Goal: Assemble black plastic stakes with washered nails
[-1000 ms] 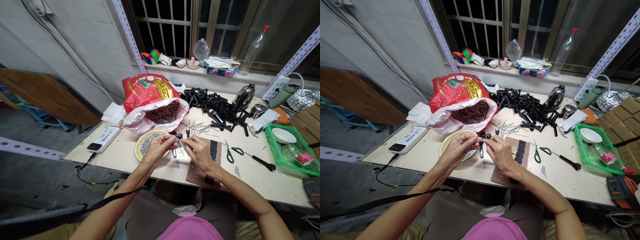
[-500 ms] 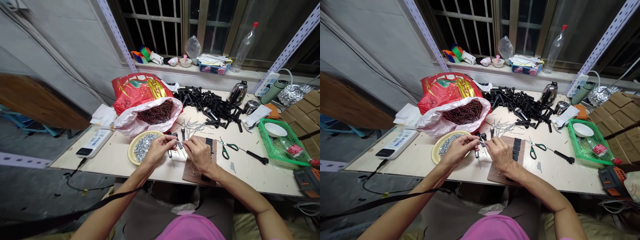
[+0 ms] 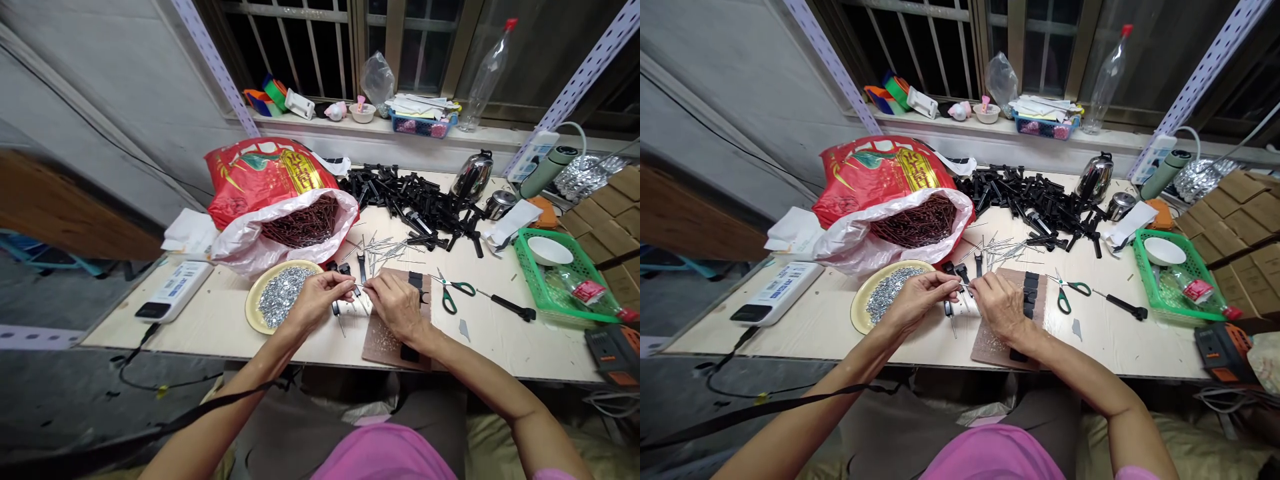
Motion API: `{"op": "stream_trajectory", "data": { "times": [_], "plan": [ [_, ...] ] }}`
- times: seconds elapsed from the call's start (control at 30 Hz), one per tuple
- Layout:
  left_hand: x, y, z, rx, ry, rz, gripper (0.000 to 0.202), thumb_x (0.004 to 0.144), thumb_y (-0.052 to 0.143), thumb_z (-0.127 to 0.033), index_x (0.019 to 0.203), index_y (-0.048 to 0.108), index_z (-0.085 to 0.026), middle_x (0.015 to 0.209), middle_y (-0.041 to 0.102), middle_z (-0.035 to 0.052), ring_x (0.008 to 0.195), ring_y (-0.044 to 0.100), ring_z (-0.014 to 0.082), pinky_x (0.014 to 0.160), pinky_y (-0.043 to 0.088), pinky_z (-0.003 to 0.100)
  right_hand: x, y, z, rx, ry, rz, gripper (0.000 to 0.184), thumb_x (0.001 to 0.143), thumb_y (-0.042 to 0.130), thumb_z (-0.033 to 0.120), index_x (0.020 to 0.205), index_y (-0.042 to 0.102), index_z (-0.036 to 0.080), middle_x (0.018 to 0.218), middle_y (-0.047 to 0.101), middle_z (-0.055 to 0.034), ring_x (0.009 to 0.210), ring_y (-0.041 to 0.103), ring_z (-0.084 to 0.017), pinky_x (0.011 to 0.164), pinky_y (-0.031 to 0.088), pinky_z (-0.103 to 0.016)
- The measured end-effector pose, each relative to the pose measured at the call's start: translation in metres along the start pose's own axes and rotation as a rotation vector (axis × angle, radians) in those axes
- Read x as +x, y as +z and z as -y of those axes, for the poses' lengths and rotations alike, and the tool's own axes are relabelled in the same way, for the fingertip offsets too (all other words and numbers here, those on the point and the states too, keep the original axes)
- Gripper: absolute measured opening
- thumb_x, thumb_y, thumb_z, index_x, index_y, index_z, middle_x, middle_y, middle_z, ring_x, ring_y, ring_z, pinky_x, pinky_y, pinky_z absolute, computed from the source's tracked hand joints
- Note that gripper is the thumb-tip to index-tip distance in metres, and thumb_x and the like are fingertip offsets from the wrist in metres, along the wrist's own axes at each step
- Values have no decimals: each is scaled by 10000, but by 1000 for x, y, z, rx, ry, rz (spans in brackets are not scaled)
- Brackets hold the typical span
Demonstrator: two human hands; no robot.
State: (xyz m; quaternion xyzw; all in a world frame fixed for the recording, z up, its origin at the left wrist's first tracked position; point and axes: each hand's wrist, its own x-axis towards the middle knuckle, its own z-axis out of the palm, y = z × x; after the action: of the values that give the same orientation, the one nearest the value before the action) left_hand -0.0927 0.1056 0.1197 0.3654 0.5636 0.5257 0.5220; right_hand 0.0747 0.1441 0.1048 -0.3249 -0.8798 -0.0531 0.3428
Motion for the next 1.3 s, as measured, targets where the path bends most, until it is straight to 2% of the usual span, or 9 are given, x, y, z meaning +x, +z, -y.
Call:
{"op": "stream_trajectory", "data": {
  "times": [0.3,0.43,0.57,0.7,0.8,0.9,1.0,1.17,1.3],
  "plan": [
    [3,-3,3,-13,-20,-1,433,492,838,-477,712,685,-137,595,648,10,529,589,122,589,515,264,2,6,0,-138,-91,3,272,982,447,238,775,616,190,685,606,-27,649,504,-153,611,314,-293],
    [2,-4,5,90,70,-19,346,561,794,-448,696,683,-148,576,640,7,522,583,126,564,486,252,3,5,-1,-109,-112,52,280,978,444,202,758,617,200,671,606,-20,657,510,-152,628,318,-296],
    [0,-4,6,142,113,-32,318,596,764,-440,703,686,-151,580,648,13,534,591,134,580,483,258,4,2,-1,58,0,107,258,975,465,272,798,635,192,726,634,-27,656,539,-136,614,339,-275],
    [0,-3,4,83,76,-32,358,580,771,-443,771,704,-147,613,674,23,556,607,143,603,492,268,8,-1,-2,378,246,201,175,932,532,264,819,640,185,758,647,-6,662,569,-116,578,359,-229],
    [-1,-3,1,132,114,-43,305,591,766,-409,762,714,-162,563,661,10,542,605,150,598,489,271,12,-1,-4,636,408,292,211,908,546,283,744,623,174,675,620,23,621,559,-108,557,373,-210],
    [-2,-5,-1,203,187,-27,228,609,751,-390,699,714,-184,533,651,2,505,586,145,564,479,265,12,0,-6,787,452,338,226,892,559,299,723,621,162,648,616,28,607,562,-110,558,398,-207],
    [-2,-9,-2,249,205,9,190,606,752,-374,653,705,-196,564,666,6,491,578,140,532,472,256,9,0,-6,688,365,286,183,897,570,286,778,643,168,722,654,9,654,588,-117,588,414,-216],
    [-2,-11,-2,279,164,42,173,630,738,-364,629,694,-197,499,628,-7,461,568,137,519,474,246,3,-1,-5,235,42,139,212,946,520,280,818,655,179,764,665,-38,686,572,-139,633,392,-262],
    [-2,-9,-1,291,171,22,181,634,738,-373,637,698,-197,494,620,-13,456,568,132,507,464,235,1,1,-5,74,-77,45,227,967,470,228,834,648,181,759,660,-29,697,559,-140,641,365,-277]
  ]
}}
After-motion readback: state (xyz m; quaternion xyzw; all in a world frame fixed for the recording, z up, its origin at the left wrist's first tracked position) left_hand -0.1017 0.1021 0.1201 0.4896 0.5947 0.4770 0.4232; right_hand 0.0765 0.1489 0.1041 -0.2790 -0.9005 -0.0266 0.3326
